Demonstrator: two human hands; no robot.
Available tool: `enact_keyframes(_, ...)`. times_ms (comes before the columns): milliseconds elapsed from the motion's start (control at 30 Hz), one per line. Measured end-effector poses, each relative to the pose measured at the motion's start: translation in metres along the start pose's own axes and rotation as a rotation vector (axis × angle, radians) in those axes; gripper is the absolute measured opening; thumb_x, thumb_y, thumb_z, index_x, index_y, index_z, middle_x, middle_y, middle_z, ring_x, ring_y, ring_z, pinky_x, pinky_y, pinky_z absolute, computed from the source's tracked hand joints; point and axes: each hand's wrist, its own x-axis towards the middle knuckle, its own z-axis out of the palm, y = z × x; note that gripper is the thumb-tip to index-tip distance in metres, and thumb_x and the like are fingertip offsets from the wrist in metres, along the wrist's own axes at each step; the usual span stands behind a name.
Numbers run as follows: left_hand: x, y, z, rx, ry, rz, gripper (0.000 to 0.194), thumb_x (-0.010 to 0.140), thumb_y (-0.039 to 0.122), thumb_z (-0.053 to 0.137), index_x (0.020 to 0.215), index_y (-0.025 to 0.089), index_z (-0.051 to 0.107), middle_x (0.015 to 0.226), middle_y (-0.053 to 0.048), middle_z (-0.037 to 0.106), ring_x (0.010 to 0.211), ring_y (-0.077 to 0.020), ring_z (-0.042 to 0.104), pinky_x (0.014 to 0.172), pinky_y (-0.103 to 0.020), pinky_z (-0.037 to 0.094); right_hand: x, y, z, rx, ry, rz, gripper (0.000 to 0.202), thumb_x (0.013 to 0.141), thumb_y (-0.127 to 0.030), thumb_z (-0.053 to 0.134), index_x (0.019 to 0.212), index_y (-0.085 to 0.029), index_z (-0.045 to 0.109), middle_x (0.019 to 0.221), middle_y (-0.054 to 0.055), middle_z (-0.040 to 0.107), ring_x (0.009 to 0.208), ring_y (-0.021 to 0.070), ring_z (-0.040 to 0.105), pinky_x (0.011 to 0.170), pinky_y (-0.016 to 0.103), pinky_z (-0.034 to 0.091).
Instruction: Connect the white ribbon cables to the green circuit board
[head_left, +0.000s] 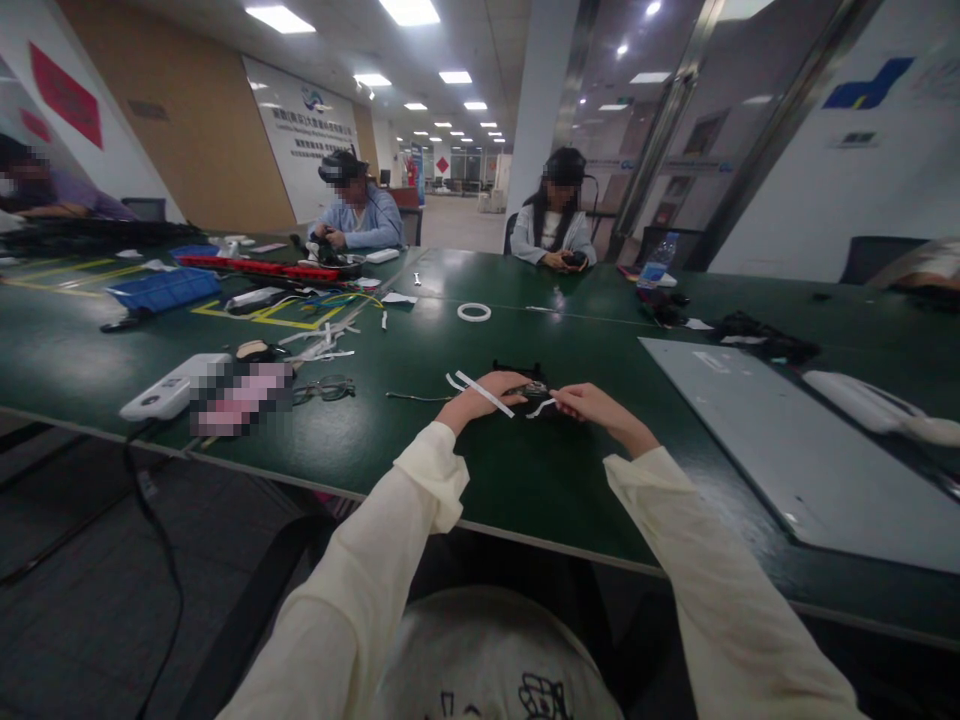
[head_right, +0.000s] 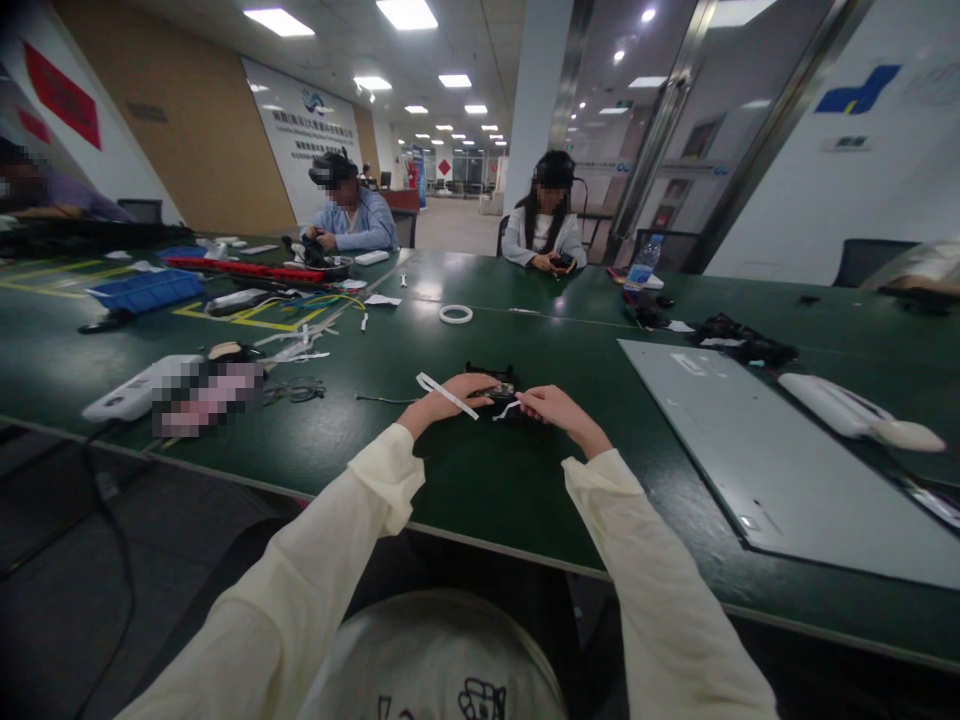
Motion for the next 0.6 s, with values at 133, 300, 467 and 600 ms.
enact_keyframes(133,-0.001,-0.004,0.004,0.060,-0.042,0.068,0.041,0.082,0.030,0.055,0.120,0.017,0.052,0.120,-0.011,0.055,0.111,-0.0191,0.052,0.096,-0.034,0.038,-0.005,-0.013,0.001,0.255,-0.007,-0.104,0.041,0.071,-0.054,0.058,0.063,-0.015,0.050,0.054,-0.004,0.040,0.047,0.0048,0.034,0.044,0.018,0.026)
enact_keyframes(300,-0.006,0.004,0.004,0.110,0.063,-0.037,0.045,0.078,0.036,0.059,0.120,0.021,0.053,0.128,-0.012,0.049,0.123,-0.0254,0.040,0.103,-0.046,0.028,-0.008,-0.024,0.007,0.574,0.110,-0.272,0.036,0.072,-0.052,0.059,0.068,-0.017,0.051,0.057,-0.004,0.041,0.050,0.0059,0.036,0.045,0.019,0.026)
enact_keyframes(467,-0.003,0.028,-0.011,-0.297,0.205,-0.120,0.054,0.078,0.041,0.057,0.126,0.019,0.045,0.125,-0.012,0.052,0.117,-0.0219,0.047,0.098,-0.037,0.037,-0.007,-0.021,0.013,0.453,0.180,-0.302,0.033,0.071,-0.049,0.061,0.074,-0.016,0.059,0.059,-0.003,0.048,0.053,0.0066,0.041,0.049,0.019,0.030)
enact_keyframes(600,0.001,0.036,-0.016,-0.612,0.252,-0.214,0.043,0.089,0.046,0.034,0.092,0.011,0.059,0.071,-0.005,0.066,0.066,-0.0130,0.062,0.067,-0.025,0.048,-0.004,-0.018,0.015,0.285,0.203,-0.298,0.034,0.070,-0.049,0.061,0.074,-0.015,0.062,0.057,-0.002,0.050,0.051,0.0071,0.042,0.047,0.020,0.030)
